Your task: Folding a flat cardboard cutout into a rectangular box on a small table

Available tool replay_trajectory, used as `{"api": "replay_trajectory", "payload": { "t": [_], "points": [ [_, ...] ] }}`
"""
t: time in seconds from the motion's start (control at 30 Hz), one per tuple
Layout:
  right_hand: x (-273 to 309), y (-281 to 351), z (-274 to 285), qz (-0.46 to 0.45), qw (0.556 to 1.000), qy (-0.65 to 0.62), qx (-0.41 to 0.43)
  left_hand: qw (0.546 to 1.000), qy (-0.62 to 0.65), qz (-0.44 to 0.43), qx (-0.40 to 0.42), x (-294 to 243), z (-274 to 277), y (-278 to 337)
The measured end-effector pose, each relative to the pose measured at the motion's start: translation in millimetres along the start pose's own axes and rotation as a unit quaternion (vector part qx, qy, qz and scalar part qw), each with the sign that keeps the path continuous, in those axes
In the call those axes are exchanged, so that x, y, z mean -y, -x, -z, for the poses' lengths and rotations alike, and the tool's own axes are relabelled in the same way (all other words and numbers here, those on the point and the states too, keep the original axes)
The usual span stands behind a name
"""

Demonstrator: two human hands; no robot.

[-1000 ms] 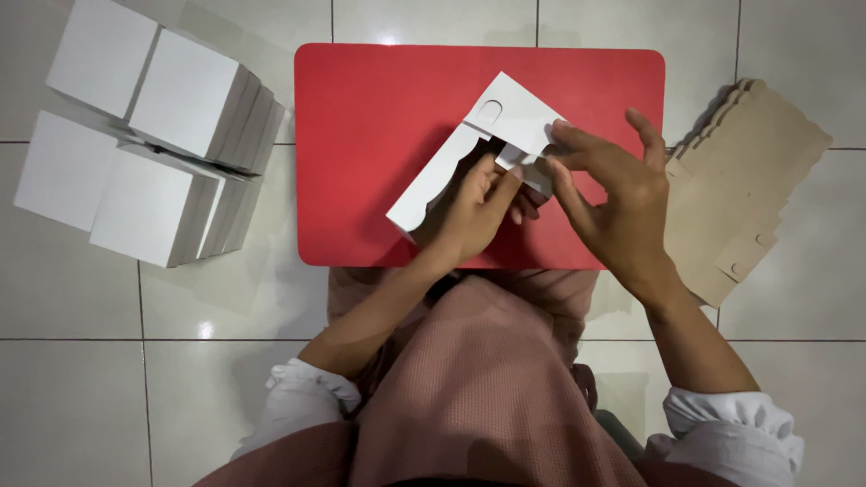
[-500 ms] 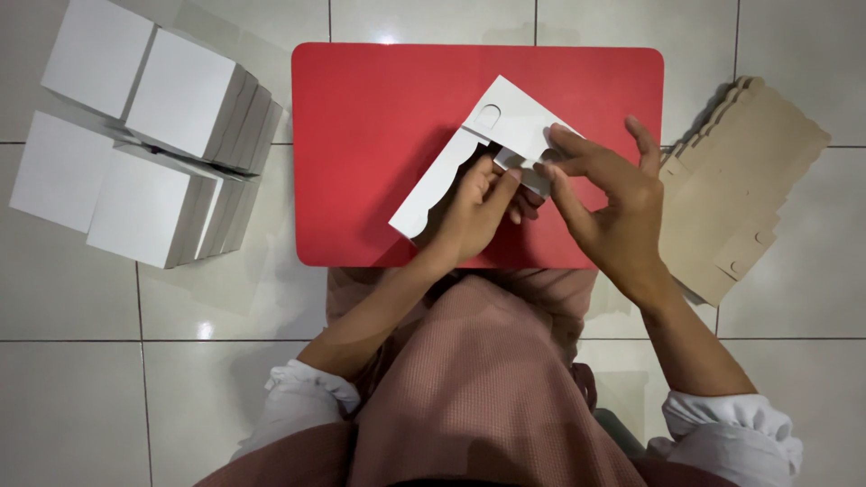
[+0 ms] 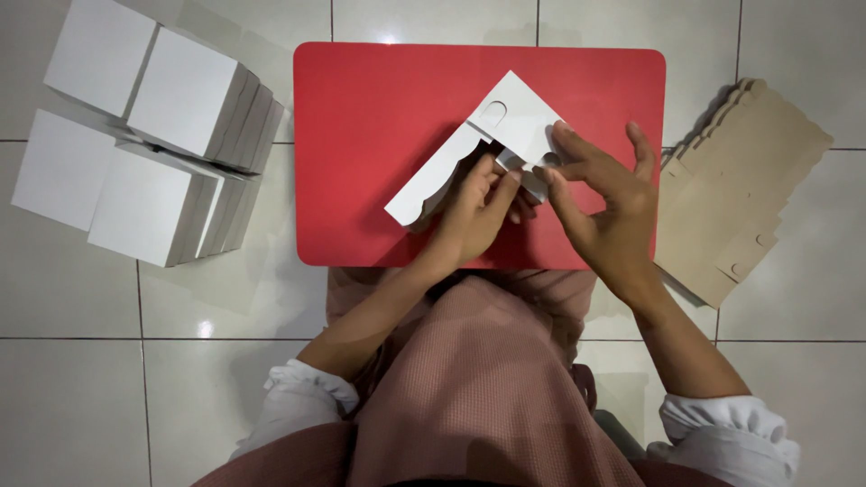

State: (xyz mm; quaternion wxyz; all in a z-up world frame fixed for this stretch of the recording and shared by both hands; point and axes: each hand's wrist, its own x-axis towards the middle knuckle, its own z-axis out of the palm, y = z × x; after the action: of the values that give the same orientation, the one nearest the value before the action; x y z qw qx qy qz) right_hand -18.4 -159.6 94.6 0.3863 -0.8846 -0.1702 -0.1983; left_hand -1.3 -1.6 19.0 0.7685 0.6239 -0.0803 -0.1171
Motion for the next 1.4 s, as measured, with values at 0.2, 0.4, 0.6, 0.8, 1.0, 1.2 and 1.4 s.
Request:
{"api": "replay_trajectory", "payload": {
  "t": [0.2,0.4,0.6,0.8,1.0,1.2,1.4],
  "points": [
    [-4.9,6.4,-4.6,0.027,0.999,0.021,0.000,1.000,0.017,-0.004,-0.012,4.6,-0.9,0.0],
    [-9.1,9.4,-9.4,0.046,0.998,0.033,0.004,0.998,0.060,-0.006,-0.013,10.4,1.8,-0.1],
    [-22.9,20.0,-17.2,0.120,0.988,0.101,-0.007,0.993,0.114,0.004,-0.016,28.0,12.5,-1.9],
    [-37.6,25.5,-24.8,0.047,0.999,-0.024,-0.001,0.997,0.061,0.011,0.046,10.6,27.4,11.8],
    [-38.7,7.7,-9.7,-0.015,0.995,-0.086,-0.041,0.953,-0.202,-0.108,0.199,-122.8,44.7,63.8],
    [-79.3,11.7,-6.5,-0.213,0.965,-0.128,-0.087,0.969,-0.120,-0.191,-0.099,-114.8,133.1,38.1],
    [-75.2,11.4,-11.7,-0.267,0.954,-0.128,-0.054,0.999,-0.018,0.018,0.039,69.3,166.7,11.8]
  ]
}}
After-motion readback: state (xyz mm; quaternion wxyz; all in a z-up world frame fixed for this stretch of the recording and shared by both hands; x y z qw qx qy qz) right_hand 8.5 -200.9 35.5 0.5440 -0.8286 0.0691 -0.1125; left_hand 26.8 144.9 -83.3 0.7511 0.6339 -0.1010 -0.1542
